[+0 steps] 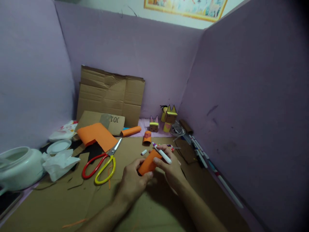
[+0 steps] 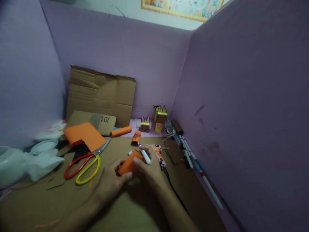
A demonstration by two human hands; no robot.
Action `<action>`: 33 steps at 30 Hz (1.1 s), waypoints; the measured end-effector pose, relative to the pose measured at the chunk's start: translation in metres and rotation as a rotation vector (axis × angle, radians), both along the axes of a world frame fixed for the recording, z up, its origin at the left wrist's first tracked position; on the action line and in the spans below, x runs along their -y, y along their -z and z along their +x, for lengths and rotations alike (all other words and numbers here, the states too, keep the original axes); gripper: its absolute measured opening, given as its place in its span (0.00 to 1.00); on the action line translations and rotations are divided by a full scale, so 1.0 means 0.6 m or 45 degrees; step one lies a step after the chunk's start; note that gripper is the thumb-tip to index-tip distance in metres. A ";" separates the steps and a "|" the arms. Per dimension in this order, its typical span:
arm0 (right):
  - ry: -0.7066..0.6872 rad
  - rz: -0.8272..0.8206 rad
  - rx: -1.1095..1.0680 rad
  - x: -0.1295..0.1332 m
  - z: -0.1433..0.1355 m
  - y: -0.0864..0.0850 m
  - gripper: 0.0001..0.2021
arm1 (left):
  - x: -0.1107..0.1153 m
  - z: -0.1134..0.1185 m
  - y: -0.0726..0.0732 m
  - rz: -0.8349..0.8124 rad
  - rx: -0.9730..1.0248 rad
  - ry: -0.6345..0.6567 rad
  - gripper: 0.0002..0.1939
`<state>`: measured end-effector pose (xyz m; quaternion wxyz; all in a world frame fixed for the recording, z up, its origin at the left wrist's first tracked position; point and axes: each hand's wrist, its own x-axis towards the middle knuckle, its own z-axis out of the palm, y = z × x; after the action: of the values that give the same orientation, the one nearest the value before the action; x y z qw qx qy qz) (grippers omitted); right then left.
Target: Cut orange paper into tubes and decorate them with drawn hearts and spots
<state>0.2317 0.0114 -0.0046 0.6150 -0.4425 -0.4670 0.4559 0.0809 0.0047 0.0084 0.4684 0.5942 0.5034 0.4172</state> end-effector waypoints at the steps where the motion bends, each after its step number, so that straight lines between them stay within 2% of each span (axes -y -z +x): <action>1: 0.006 -0.023 -0.005 0.000 -0.001 0.000 0.21 | 0.000 0.001 0.004 0.000 -0.009 0.007 0.19; 8: -0.038 -0.084 -0.176 -0.006 0.004 0.003 0.22 | -0.001 0.002 0.016 -0.078 0.204 0.135 0.21; 13: -0.071 -0.051 -0.191 -0.012 0.012 0.004 0.22 | -0.002 0.006 0.012 -0.348 0.433 0.188 0.29; 17: -0.127 0.004 -0.161 -0.010 0.013 0.005 0.21 | -0.001 0.009 0.019 -0.342 0.442 0.217 0.25; 20: -0.120 0.012 -0.107 -0.008 0.010 0.007 0.21 | -0.003 0.006 0.028 -0.158 0.268 0.216 0.20; 23: -0.029 0.050 -0.100 -0.006 0.005 0.008 0.21 | -0.022 -0.008 0.021 0.026 -0.127 0.120 0.18; 26: 0.047 0.039 -0.155 -0.006 0.003 0.005 0.20 | -0.071 -0.030 -0.005 0.122 -0.709 -0.113 0.18; 30: 0.130 0.001 -0.099 -0.004 0.006 -0.001 0.20 | -0.158 -0.046 -0.039 0.127 -0.942 -0.214 0.19; 33: 0.146 0.015 -0.028 -0.003 0.008 -0.003 0.19 | -0.206 -0.040 -0.043 0.129 -1.038 -0.199 0.17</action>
<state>0.2364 0.0131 -0.0029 0.6476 -0.4600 -0.4369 0.4221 0.0569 0.1283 0.0341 0.1678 0.6930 0.6700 0.2067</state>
